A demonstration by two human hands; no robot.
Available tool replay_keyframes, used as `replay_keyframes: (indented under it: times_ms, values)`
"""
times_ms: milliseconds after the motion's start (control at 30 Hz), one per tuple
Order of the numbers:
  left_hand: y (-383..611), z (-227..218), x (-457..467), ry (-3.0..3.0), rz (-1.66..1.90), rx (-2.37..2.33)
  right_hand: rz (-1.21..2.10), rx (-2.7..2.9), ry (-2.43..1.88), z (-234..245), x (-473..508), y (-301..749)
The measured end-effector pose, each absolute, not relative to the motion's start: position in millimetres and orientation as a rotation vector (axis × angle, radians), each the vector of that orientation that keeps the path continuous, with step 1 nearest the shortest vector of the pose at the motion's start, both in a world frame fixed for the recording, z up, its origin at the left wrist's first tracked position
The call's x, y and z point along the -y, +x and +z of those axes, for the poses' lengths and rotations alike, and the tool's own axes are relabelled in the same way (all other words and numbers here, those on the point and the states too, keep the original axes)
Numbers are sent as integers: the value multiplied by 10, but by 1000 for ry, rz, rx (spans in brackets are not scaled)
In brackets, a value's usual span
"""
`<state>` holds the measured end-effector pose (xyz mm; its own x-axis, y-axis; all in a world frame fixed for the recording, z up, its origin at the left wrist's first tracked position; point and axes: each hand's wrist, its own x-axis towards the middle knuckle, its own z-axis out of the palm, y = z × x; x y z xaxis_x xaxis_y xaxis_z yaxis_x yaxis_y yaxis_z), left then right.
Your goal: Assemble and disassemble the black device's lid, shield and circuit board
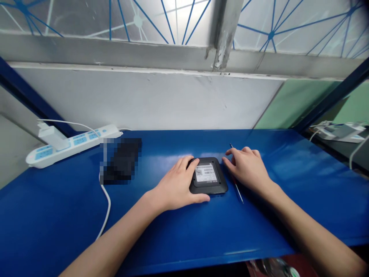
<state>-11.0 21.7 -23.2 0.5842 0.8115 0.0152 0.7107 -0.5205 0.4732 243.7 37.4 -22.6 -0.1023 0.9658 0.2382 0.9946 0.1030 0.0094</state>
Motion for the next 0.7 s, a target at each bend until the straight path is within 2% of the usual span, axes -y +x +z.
replay_keyframes:
  times_ms: [167, 400, 567, 700]
  values:
    - [-129, -236, -229, 2403, 355, -1216, -307, 2098, -2064, -125, -383, 2552]
    - [-141, -232, -244, 2385, 336, -1257, -77, 1954, -2387, -19, -332, 2648]
    - [-158, -231, -248, 2385, 292, -1269, 65, 2061, -2458, -51, -325, 2680]
    - [-178, -225, -258, 2376, 282, -1263, 41, 2084, -2410, -93, -327, 2656]
